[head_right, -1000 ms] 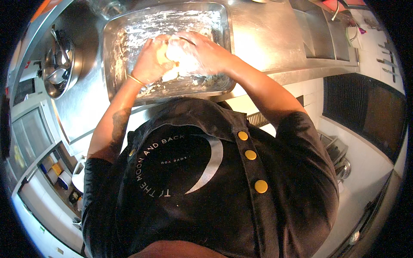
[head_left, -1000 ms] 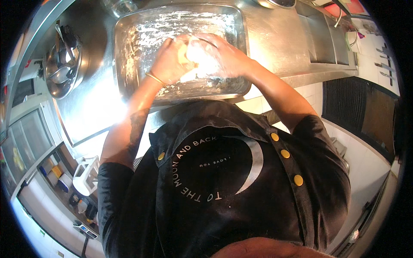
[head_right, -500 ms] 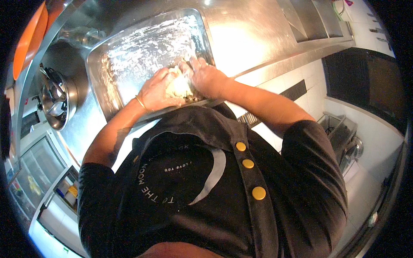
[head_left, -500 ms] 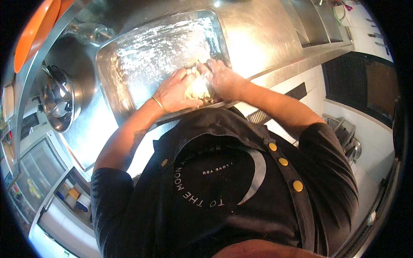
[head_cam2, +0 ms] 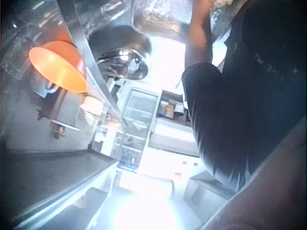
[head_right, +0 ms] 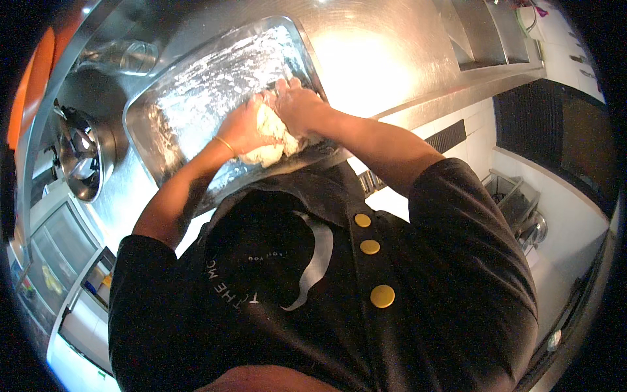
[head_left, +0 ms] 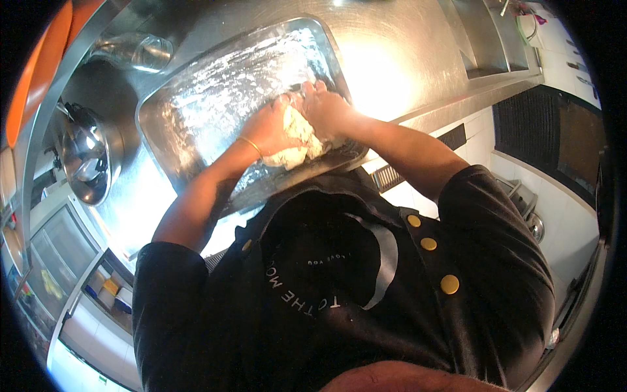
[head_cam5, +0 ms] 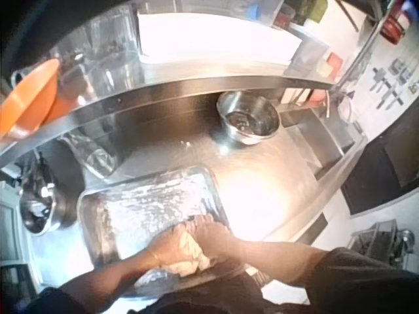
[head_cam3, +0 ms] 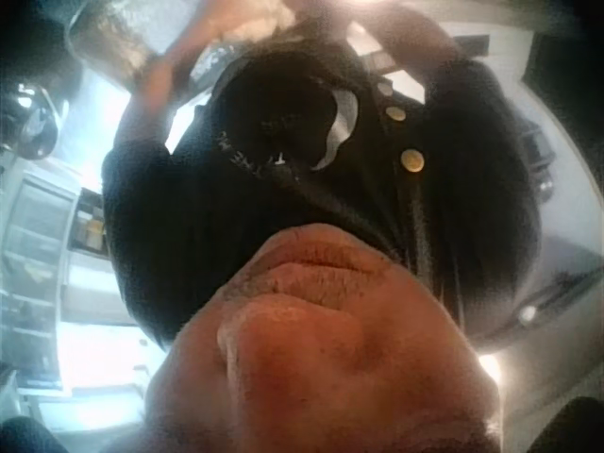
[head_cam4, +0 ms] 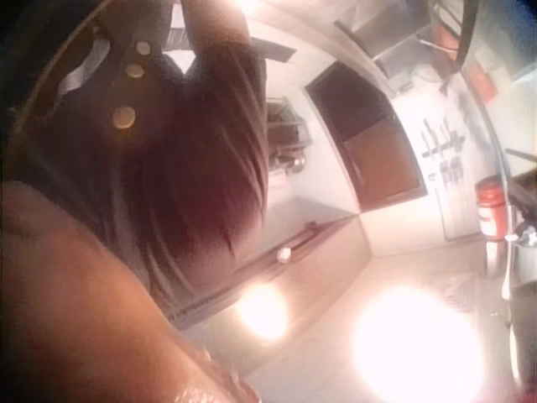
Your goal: The person kneads a white dough mass in a rectangular metal tray on a stainless steel counter, pressing and folding it repeatedly with both hands.
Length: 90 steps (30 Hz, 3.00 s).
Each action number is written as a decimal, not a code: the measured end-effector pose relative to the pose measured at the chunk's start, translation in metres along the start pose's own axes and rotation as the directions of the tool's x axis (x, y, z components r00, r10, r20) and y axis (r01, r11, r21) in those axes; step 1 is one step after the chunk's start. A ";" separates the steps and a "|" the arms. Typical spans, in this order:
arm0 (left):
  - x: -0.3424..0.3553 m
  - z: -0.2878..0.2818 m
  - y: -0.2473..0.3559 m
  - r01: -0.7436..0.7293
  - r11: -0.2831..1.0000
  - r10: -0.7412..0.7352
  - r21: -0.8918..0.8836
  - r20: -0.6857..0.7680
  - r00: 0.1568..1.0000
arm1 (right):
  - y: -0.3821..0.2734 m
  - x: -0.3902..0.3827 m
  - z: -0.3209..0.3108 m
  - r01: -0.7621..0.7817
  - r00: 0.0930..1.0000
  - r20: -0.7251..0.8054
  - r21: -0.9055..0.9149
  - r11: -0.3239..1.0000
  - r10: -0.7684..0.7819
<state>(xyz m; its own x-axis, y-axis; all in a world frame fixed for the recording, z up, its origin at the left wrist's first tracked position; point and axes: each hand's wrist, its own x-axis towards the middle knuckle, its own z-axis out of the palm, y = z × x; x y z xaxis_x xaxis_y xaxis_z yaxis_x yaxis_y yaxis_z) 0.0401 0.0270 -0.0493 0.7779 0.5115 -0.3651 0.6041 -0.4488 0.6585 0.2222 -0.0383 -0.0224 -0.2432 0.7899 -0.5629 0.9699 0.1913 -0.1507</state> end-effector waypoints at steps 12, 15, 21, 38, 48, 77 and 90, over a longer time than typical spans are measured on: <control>-0.041 -0.008 -0.020 -0.023 0.996 0.008 -0.084 -0.181 0.983 | 0.002 -0.061 -0.016 0.132 0.989 -0.076 0.026 0.991 -0.130; -0.069 0.005 0.025 -0.081 0.986 0.121 0.146 -0.291 0.949 | -0.002 -0.059 0.023 0.111 0.983 -0.127 -0.142 0.984 -0.129; -0.058 0.033 0.035 0.044 0.970 0.026 0.239 -0.281 0.959 | -0.021 -0.039 0.026 -0.030 0.994 -0.103 0.051 0.998 0.035; 0.023 -0.025 -0.023 0.061 0.985 -0.052 -0.162 0.058 0.997 | 0.030 0.044 -0.024 -0.011 0.992 0.126 0.313 0.950 -0.031; -0.005 -0.016 -0.057 0.286 0.527 0.129 -0.800 0.408 0.904 | 0.036 -0.030 -0.034 0.126 0.992 -0.079 0.717 0.685 -0.100; -0.070 0.027 0.016 -0.050 0.970 0.073 0.236 -0.088 0.993 | -0.023 -0.044 0.029 0.149 0.986 -0.066 -0.078 0.986 -0.154; -0.020 -0.001 -0.011 -0.011 0.973 0.007 0.231 0.019 1.000 | -0.008 0.009 0.005 -0.025 0.983 0.182 0.063 0.998 0.013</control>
<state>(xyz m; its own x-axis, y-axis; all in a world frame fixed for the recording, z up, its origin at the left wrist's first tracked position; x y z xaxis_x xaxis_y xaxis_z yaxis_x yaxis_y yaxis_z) 0.0179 0.0228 -0.0487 0.7854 0.4943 -0.3726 0.6188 -0.6117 0.4929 0.2123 -0.0361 -0.0306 -0.2285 0.6733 -0.7032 0.9730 0.1341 -0.1879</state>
